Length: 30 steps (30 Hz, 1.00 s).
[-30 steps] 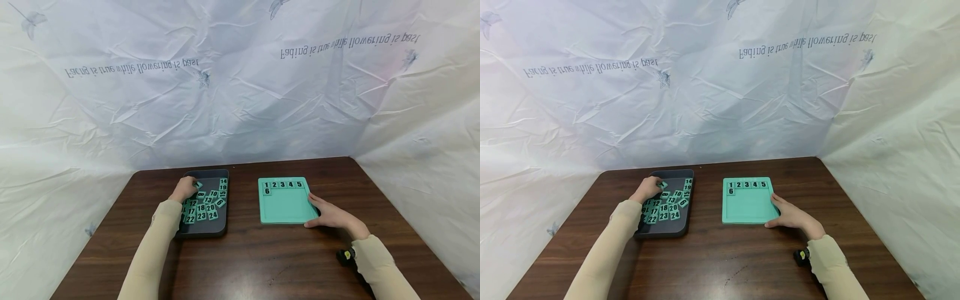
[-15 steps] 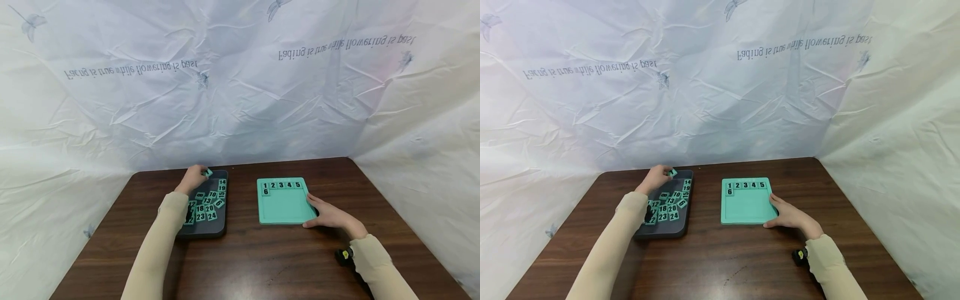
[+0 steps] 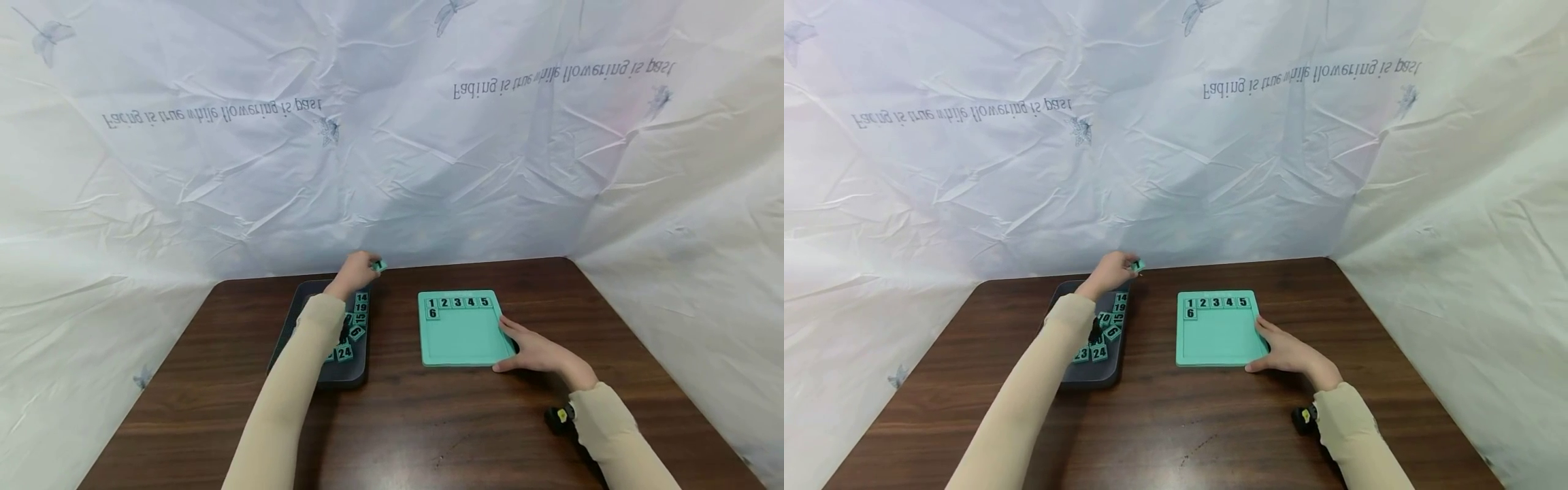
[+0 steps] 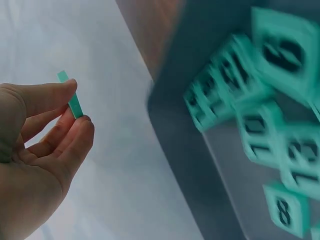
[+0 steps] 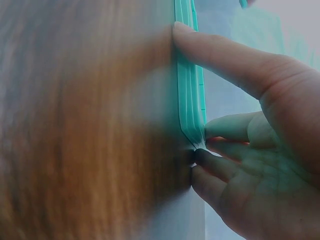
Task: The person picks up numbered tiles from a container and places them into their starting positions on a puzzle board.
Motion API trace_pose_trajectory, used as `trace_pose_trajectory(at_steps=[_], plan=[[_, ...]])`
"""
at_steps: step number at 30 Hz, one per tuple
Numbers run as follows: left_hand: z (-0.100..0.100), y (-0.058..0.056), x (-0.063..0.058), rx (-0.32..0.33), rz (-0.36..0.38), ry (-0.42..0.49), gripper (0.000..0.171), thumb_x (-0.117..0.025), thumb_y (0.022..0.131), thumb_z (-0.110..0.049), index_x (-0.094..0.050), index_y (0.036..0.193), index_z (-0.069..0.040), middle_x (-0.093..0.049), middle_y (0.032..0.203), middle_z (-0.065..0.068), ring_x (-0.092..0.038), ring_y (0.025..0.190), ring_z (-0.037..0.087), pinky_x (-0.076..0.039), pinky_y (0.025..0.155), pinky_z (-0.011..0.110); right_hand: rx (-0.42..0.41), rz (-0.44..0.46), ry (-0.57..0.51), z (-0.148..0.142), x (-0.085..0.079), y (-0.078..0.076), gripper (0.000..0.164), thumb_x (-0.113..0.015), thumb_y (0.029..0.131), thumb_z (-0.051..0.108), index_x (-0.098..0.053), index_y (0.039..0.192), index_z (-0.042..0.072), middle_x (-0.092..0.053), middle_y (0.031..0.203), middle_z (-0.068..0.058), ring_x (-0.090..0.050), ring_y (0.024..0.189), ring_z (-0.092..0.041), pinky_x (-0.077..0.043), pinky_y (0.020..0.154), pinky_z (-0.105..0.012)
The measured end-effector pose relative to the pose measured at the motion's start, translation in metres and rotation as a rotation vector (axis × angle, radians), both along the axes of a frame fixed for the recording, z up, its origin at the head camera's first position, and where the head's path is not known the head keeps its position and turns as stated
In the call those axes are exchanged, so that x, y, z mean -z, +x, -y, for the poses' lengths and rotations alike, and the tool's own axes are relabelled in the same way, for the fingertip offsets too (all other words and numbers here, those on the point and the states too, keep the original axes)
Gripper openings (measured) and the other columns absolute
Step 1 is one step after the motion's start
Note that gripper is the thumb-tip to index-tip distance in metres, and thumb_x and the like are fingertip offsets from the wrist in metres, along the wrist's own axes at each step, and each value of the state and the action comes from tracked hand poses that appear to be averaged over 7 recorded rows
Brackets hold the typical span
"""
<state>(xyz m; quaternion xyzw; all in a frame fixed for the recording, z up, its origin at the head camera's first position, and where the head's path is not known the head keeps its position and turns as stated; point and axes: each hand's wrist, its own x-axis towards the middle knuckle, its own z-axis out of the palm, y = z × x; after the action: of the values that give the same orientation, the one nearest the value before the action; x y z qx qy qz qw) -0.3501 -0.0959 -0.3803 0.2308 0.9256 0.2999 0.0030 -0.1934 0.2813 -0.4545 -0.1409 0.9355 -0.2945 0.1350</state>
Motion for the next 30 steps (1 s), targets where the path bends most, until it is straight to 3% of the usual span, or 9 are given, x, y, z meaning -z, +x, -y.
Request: trace_pose_trajectory(at_steps=[8, 16, 23, 28, 30], plan=[[-0.050, 0.008, -0.002, 0.055, -0.018, -0.049, 0.041, -0.061, 0.100, -0.003, -0.058, 0.141, 0.000, -0.058, 0.139, 0.016, -0.058, 0.123, 0.031, -0.052, 0.097, 0.042, -0.028, -0.014, 0.016, -0.001, 0.000, -0.001, 0.111, -0.080, 0.084, 0.046, -0.019, 0.154, -0.013, -0.010, 0.162, -0.032, -0.017, 0.145, -0.054, -0.030, 0.109, -0.067], [-0.091, 0.021, 0.014, 0.151, -0.017, -0.134, 0.038, -0.062, 0.100, -0.004, -0.061, 0.138, -0.005, -0.061, 0.135, 0.014, -0.063, 0.095, 0.021, -0.051, 0.073, 0.032, -0.012, -0.002, 0.009, -0.001, 0.000, -0.002, 0.111, -0.081, 0.084, 0.045, -0.019, 0.155, -0.012, -0.010, 0.163, -0.030, -0.016, 0.146, -0.052, -0.029, 0.111, -0.066], [-0.109, 0.034, 0.034, 0.201, -0.014, -0.209, 0.036, -0.063, 0.099, -0.004, -0.065, 0.134, -0.007, -0.061, 0.134, 0.011, -0.060, 0.118, 0.023, -0.052, 0.081, 0.031, -0.017, 0.001, 0.001, -0.001, -0.001, -0.002, 0.110, -0.081, 0.084, 0.044, -0.018, 0.155, -0.011, -0.010, 0.163, -0.030, -0.016, 0.146, -0.052, -0.029, 0.110, -0.066], [-0.117, 0.037, 0.048, 0.221, 0.011, -0.213, 0.037, -0.061, 0.098, -0.002, -0.066, 0.134, -0.009, -0.060, 0.136, 0.010, -0.058, 0.124, 0.023, -0.050, 0.077, 0.029, -0.012, 0.005, 0.003, -0.001, 0.000, -0.002, 0.110, -0.081, 0.084, 0.044, -0.018, 0.156, -0.011, -0.009, 0.163, -0.030, -0.016, 0.146, -0.053, -0.029, 0.110, -0.067], [-0.121, 0.038, 0.052, 0.231, 0.010, -0.220, 0.037, -0.061, 0.098, -0.002, -0.066, 0.134, -0.009, -0.060, 0.136, 0.009, -0.057, 0.125, 0.023, -0.051, 0.081, 0.029, -0.009, 0.006, 0.002, -0.002, 0.000, -0.001, 0.110, -0.081, 0.084, 0.044, -0.019, 0.155, -0.011, -0.009, 0.163, -0.030, -0.016, 0.146, -0.053, -0.029, 0.110, -0.067]])
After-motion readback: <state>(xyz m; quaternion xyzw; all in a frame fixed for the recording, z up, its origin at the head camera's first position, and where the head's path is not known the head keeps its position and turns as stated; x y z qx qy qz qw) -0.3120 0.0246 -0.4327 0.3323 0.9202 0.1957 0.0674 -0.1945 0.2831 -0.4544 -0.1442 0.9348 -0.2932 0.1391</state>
